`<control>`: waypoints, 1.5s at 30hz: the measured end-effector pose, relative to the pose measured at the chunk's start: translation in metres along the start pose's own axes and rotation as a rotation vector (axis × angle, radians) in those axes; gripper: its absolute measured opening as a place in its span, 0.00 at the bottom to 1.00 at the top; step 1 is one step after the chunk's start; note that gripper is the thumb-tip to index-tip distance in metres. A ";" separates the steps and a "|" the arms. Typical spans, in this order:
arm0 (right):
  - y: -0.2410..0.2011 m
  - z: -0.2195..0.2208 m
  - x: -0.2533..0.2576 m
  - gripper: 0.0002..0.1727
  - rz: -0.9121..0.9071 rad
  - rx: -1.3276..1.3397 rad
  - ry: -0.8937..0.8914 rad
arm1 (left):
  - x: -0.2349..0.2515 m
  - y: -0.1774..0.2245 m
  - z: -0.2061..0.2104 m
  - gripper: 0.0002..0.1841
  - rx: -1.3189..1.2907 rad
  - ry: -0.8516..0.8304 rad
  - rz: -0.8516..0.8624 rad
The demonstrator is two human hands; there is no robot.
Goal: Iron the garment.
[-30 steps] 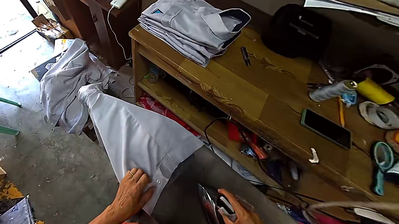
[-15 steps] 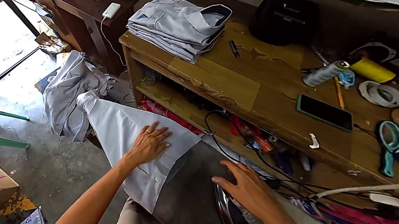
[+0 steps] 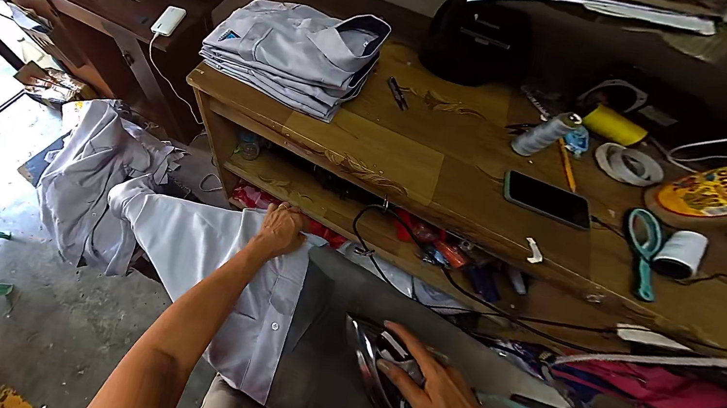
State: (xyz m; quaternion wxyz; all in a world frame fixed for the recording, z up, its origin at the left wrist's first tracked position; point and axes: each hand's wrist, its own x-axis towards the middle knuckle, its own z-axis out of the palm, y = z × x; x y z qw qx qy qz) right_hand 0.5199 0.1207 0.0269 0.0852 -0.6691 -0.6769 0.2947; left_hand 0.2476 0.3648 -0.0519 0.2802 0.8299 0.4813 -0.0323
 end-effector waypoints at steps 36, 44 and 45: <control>-0.007 0.029 0.018 0.48 0.033 -0.069 0.178 | 0.040 -0.031 -0.011 0.12 -0.010 0.271 -0.071; -0.052 -0.005 0.049 0.38 0.043 0.025 0.024 | -0.077 -0.043 0.022 0.24 -0.078 0.441 -0.154; -0.065 -0.009 0.063 0.37 0.012 0.019 0.001 | -0.088 -0.049 0.030 0.25 -0.068 0.456 -0.164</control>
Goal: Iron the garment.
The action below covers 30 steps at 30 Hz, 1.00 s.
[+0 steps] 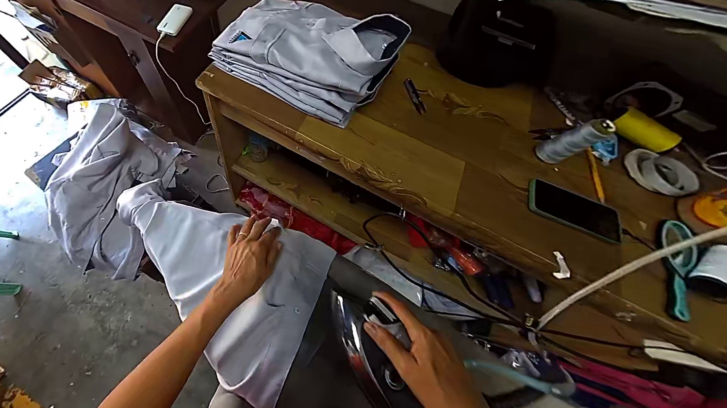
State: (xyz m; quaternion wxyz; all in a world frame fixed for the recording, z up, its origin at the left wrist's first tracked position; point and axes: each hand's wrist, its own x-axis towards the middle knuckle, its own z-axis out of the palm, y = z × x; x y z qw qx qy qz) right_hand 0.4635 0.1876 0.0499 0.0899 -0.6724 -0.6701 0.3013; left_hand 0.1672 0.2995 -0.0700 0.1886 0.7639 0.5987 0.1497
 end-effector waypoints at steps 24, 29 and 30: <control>-0.076 0.007 0.092 0.32 -0.198 -0.354 -0.457 | -0.008 -0.097 -0.001 0.36 0.148 -0.091 0.099; -0.018 0.008 0.020 0.34 0.022 -0.182 -0.210 | -0.002 -0.089 -0.018 0.36 -0.004 -0.166 0.014; -0.003 0.010 0.003 0.34 0.064 -0.150 -0.144 | -0.001 -0.081 -0.025 0.34 -0.074 -0.143 -0.014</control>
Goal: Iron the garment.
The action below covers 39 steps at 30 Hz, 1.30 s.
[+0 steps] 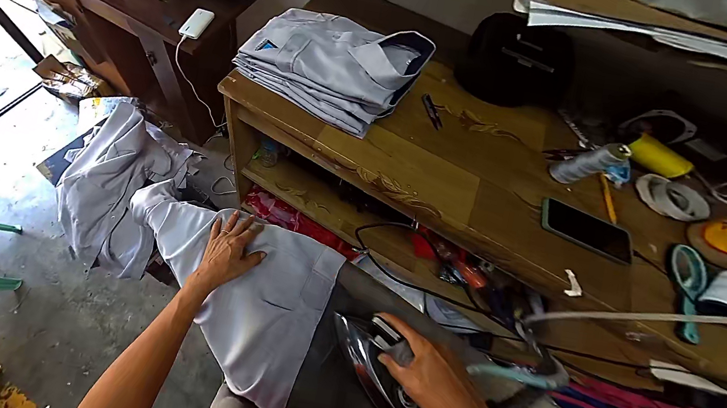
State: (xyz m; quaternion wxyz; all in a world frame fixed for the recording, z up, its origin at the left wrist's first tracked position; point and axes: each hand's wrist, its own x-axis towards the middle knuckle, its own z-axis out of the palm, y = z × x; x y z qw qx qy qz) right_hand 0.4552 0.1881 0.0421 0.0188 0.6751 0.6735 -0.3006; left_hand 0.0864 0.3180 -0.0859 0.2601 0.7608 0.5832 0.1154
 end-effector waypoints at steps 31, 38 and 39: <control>-0.055 0.096 0.074 0.07 0.079 1.148 -0.035 | -0.026 0.127 -0.002 0.14 -0.280 -0.212 0.129; -0.059 0.098 0.068 0.04 0.061 1.334 0.004 | -0.038 0.112 0.008 0.09 -0.721 -0.280 -0.007; -0.059 0.099 0.068 0.04 0.068 1.350 0.010 | -0.039 0.111 0.010 0.08 -0.752 -0.278 -0.014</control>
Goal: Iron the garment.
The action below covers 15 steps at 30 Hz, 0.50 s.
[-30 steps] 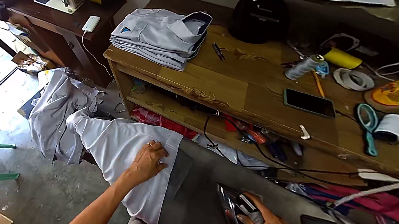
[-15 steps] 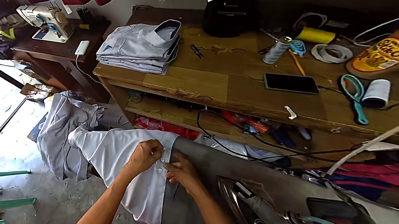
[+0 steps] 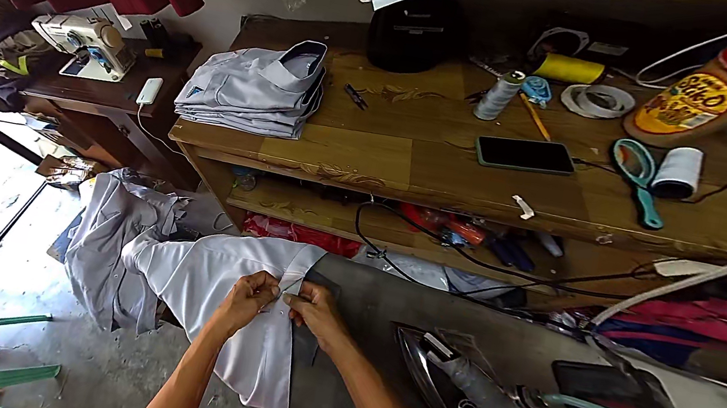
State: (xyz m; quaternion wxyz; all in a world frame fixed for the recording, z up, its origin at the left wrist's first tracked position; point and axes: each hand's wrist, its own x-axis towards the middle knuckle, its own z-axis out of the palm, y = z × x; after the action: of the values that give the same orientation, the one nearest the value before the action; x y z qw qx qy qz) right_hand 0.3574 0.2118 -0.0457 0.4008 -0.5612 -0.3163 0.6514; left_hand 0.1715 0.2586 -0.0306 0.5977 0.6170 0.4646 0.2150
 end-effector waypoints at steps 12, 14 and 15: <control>-0.002 -0.003 -0.005 0.07 -0.035 -0.024 0.070 | 0.001 0.003 0.014 0.07 0.118 0.085 0.049; -0.006 -0.003 -0.009 0.06 -0.003 -0.032 0.077 | 0.000 0.006 0.019 0.07 0.292 0.122 0.063; -0.008 -0.003 -0.010 0.07 0.013 -0.014 0.068 | -0.002 0.007 0.021 0.07 0.363 0.139 0.065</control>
State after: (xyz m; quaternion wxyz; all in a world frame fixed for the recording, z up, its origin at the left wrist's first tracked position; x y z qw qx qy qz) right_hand 0.3618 0.2064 -0.0344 0.4032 -0.5877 -0.3034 0.6324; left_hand 0.1900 0.2471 -0.0271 0.4357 0.7131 0.5158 0.1890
